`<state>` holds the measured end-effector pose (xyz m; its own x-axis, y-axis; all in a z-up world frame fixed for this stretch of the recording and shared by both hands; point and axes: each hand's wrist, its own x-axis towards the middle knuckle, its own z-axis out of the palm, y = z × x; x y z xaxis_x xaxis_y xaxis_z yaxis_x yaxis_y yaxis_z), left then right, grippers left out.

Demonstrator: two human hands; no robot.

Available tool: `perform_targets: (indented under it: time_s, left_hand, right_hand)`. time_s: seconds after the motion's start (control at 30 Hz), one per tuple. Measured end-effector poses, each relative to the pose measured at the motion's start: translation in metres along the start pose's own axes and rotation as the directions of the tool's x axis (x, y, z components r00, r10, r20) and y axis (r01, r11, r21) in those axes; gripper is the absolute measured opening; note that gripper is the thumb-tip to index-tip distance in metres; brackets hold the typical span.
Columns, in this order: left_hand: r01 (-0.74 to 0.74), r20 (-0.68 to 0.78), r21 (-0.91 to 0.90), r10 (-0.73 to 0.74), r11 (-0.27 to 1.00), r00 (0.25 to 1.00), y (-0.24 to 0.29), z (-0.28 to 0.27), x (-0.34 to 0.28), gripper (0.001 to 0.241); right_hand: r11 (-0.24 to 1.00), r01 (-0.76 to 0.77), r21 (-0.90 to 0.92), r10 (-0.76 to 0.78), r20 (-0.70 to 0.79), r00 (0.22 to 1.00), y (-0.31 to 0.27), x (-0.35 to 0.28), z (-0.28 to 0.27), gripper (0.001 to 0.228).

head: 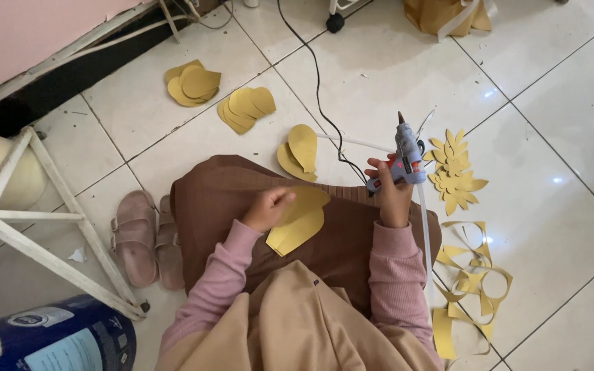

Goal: Using a hot glue gun and scissors to prepare and apply adhesive to gold paper petals for a craft project.

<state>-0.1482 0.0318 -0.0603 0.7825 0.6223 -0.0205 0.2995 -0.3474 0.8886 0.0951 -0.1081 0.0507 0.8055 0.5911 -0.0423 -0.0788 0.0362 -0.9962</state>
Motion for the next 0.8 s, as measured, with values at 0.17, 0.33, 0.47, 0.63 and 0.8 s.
perform_targets:
  time_s: [0.17, 0.33, 0.47, 0.63, 0.8]
  left_hand:
    - [-0.075, -0.471, -0.442, -0.160, 0.894, 0.867, 0.025, -0.004, 0.049, 0.030]
    - [-0.158, -0.640, -0.293, -0.071, 0.943, 0.765, 0.055, -0.004, 0.098, 0.029]
    - [-0.239, -0.662, -0.191, 0.055, 0.952, 0.747, 0.074, -0.007, 0.119, 0.029]
    - [-0.276, -0.652, -0.141, 0.121, 0.951, 0.748, 0.069, -0.005, 0.128, 0.027]
    - [-0.320, -0.640, -0.096, 0.188, 0.942, 0.745, 0.055, -0.007, 0.131, 0.028]
  right_hand:
    - [0.987, 0.145, -0.069, -0.137, 0.109, 0.985, -0.004, -0.006, 0.005, 0.018]
    - [0.933, 0.307, -0.189, -0.267, 0.209, 0.941, 0.000, -0.015, 0.015, 0.020]
    - [0.896, 0.409, -0.175, -0.357, 0.266, 0.895, 0.033, -0.012, 0.013, 0.015]
    - [0.835, 0.497, -0.236, -0.430, 0.284, 0.857, 0.032, -0.010, 0.014, 0.024]
    - [0.829, 0.476, -0.293, -0.439, 0.187, 0.879, 0.046, -0.012, 0.009, 0.025]
